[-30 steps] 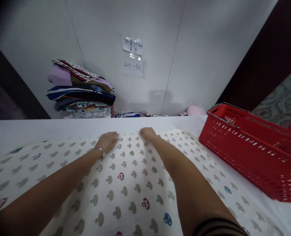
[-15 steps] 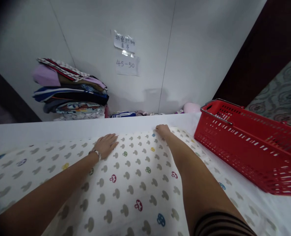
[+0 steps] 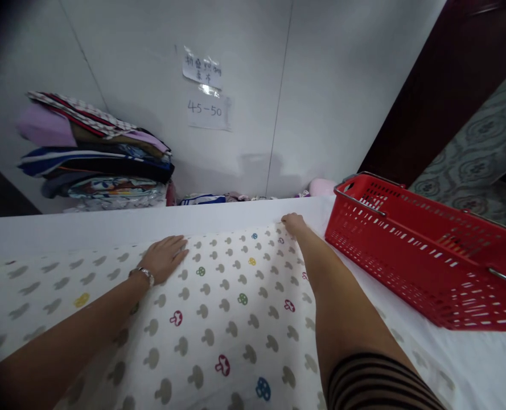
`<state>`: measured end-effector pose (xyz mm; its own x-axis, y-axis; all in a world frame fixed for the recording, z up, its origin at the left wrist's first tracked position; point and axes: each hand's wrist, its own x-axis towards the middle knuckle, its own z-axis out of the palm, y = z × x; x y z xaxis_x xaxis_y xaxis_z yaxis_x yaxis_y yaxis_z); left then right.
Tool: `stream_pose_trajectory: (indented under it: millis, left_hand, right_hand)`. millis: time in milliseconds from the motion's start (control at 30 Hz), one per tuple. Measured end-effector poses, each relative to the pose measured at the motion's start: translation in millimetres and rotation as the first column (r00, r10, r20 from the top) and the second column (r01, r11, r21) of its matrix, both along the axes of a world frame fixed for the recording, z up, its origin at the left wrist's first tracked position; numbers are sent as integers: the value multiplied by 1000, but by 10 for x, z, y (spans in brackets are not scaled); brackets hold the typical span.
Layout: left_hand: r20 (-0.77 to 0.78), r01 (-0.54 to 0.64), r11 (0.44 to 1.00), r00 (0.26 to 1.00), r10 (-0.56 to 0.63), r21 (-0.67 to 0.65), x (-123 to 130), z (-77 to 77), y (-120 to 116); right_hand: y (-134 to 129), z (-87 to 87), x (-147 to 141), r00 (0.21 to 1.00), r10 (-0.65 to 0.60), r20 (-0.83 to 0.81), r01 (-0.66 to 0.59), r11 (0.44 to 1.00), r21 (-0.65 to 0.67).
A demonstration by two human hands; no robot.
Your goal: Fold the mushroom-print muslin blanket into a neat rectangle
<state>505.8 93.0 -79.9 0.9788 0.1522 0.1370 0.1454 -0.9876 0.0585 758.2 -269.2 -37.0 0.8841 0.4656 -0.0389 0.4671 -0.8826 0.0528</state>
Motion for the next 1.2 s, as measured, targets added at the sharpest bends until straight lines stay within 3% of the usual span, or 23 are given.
stream_pose_trajectory:
  millis: [200, 467, 767, 967, 1200]
  left_hand:
    - [1, 2, 1000, 1000, -2, 0, 11, -11, 15]
    - [-6, -6, 1000, 1000, 6, -9, 7, 15, 5]
    - [5, -1, 1000, 1000, 1, -29, 16, 20, 15]
    - [6, -13, 997, 1000, 13, -71, 11, 38, -6]
    - [-27, -115, 989, 993, 113, -88, 149, 102, 69]
  right_hand:
    - [2, -96, 77, 998, -52, 30, 51, 999, 17]
    - [-64, -73, 31, 995, 74, 71, -77, 996, 42]
    - [-181, -166, -284, 957, 204, 207, -208, 978, -2]
    - [-181, -115, -264, 998, 16, 65, -26, 986, 164]
    - [-90, -48, -60, 985, -164, -62, 172, 971, 164]
